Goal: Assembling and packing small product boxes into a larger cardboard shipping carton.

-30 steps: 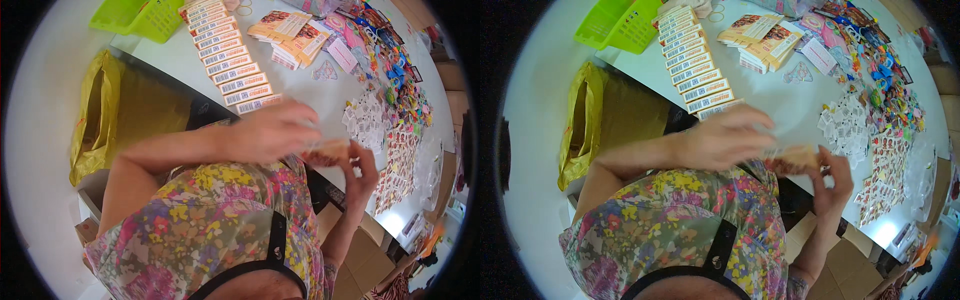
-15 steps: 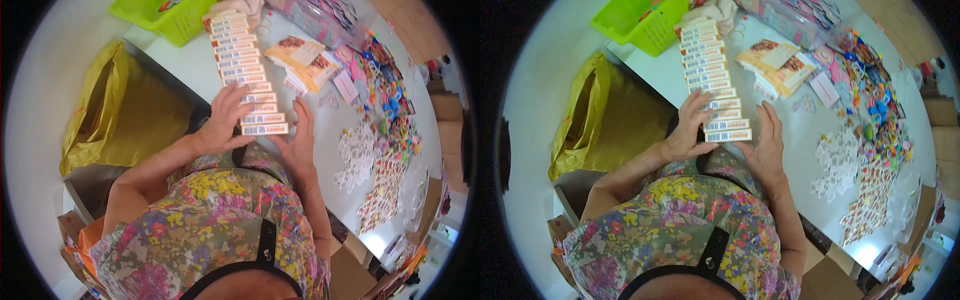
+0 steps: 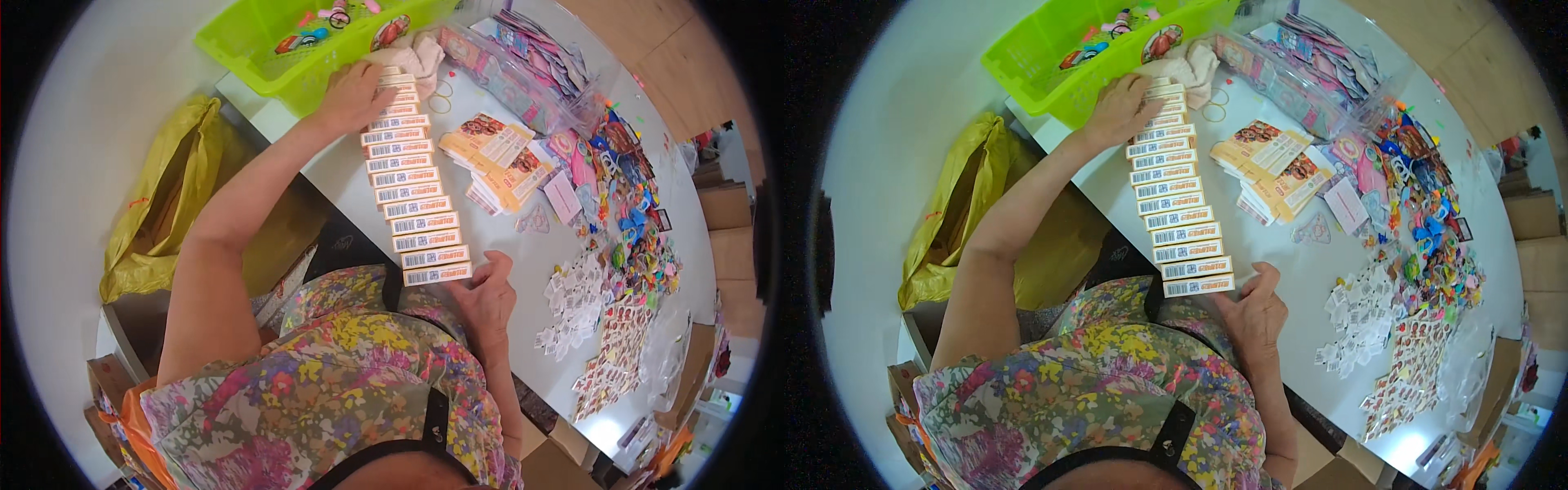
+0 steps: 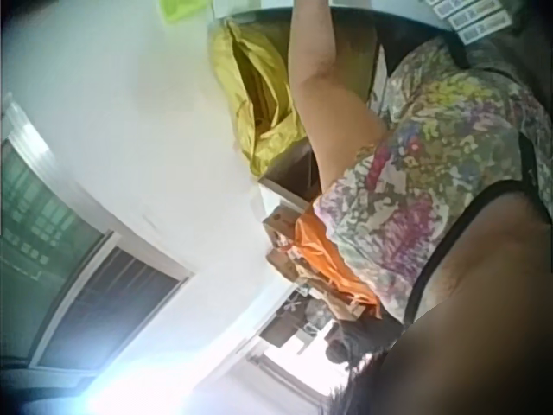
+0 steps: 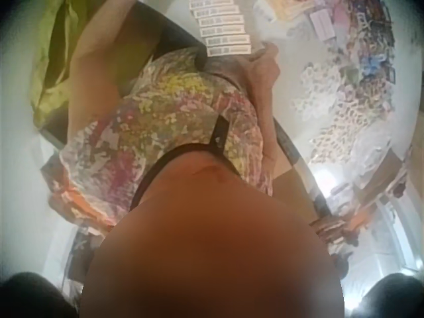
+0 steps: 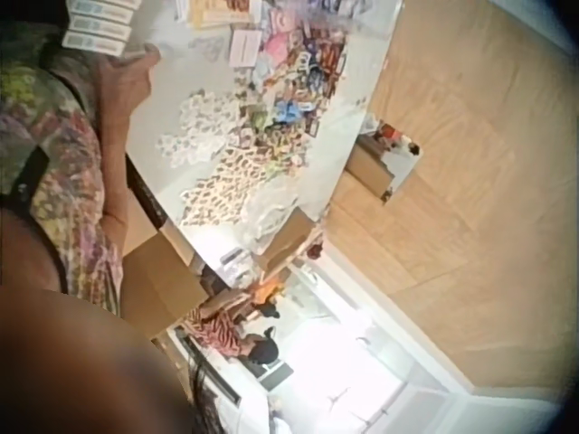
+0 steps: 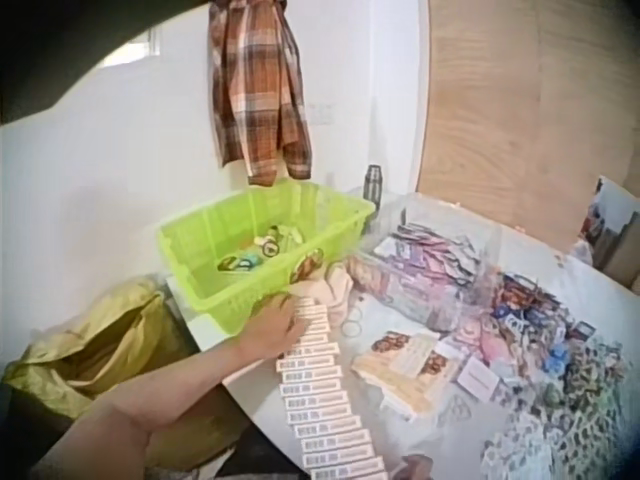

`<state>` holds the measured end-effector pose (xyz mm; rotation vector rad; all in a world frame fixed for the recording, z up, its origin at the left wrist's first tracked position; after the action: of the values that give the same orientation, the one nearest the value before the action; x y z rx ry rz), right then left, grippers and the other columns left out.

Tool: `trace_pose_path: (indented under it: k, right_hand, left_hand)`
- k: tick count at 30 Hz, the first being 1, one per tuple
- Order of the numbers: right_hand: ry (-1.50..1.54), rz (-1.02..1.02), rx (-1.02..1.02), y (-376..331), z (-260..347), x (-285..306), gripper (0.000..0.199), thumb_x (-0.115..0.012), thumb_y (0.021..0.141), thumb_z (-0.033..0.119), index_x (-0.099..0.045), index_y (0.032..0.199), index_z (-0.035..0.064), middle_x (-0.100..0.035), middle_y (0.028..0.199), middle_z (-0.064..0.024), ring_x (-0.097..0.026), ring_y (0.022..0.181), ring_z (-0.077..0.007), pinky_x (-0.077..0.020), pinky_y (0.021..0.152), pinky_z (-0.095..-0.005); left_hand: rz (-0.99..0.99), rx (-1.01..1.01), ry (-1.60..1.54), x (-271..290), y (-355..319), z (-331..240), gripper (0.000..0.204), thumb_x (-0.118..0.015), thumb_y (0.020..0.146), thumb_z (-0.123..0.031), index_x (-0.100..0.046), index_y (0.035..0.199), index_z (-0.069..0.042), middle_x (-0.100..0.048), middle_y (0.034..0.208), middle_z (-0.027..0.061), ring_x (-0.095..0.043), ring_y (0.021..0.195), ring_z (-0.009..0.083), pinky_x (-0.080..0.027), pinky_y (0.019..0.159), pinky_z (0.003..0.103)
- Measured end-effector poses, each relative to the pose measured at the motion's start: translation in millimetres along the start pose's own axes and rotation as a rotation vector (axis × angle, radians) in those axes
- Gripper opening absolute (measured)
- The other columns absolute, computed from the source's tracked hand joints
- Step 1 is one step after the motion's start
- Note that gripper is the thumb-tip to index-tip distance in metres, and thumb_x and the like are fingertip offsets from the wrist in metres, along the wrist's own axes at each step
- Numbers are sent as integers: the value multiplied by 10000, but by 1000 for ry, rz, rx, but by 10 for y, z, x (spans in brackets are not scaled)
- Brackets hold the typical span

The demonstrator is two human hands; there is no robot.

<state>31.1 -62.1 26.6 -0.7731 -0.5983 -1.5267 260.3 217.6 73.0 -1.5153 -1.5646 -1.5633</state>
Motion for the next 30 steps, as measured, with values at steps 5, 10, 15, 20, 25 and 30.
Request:
trace_pose_path:
  k: [5,10,15,20,25,30]
  right_hand:
    - [353,43,-41,-45,-324,-154,222,-745,795,116,-679,961,-15,-729,834,-91,-699,725,-187,-519,587,-301]
    - [796,259,-353,-213,-400,-198,291,-649,902,194,-642,1086,-32,-717,926,-109,-713,821,-223,-564,608,-294]
    - [824,281,-424,-284,-552,13,513,-570,935,386,-582,1176,-66,-680,1059,-178,-714,831,-276,-586,636,-326]
    - [1017,337,-476,-330,-700,136,538,-576,929,409,-586,1196,-57,-690,984,-161,-711,813,-269,-590,637,-362]
    - [528,62,-277,-310,-606,636,460,-634,906,323,-623,1133,-78,-695,921,-122,-686,809,-198,-543,688,-302]
    - [384,-142,-74,-362,-552,977,340,-686,872,189,-641,1067,-86,-704,914,-144,-675,824,-183,-527,736,-301]
  left_hand:
    - [157,80,12,-45,139,-36,740,-628,792,-605,-572,1226,-9,-563,1167,228,-522,1124,374,-415,975,456]
    - [325,251,-261,-193,-56,162,918,-633,708,-732,-534,1257,-3,-637,1146,199,-617,1067,324,-468,933,394]
    - [377,300,-301,-222,-255,-8,983,-666,677,-734,-501,1289,17,-664,1108,179,-647,1040,294,-481,920,365]
    - [313,203,-330,-295,-367,-174,777,-765,793,-455,-463,1294,56,-664,1034,143,-643,903,155,-522,764,268]
    - [105,269,-682,16,-570,-505,887,-830,685,-472,-456,1305,40,-608,1200,171,-610,1092,237,-480,932,327]
    - [-159,100,-1053,287,-725,-685,826,-856,707,-223,-364,1330,5,-509,1261,122,-536,1153,231,-435,994,360]
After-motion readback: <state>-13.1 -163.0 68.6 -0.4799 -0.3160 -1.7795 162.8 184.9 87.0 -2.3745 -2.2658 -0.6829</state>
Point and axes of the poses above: each hand's wrist, its own y-axis towards the middle knuckle, its own x-axis out of the back of the hand, z = x × y, the point moved 10 cm from there along y, towards the middle knuckle
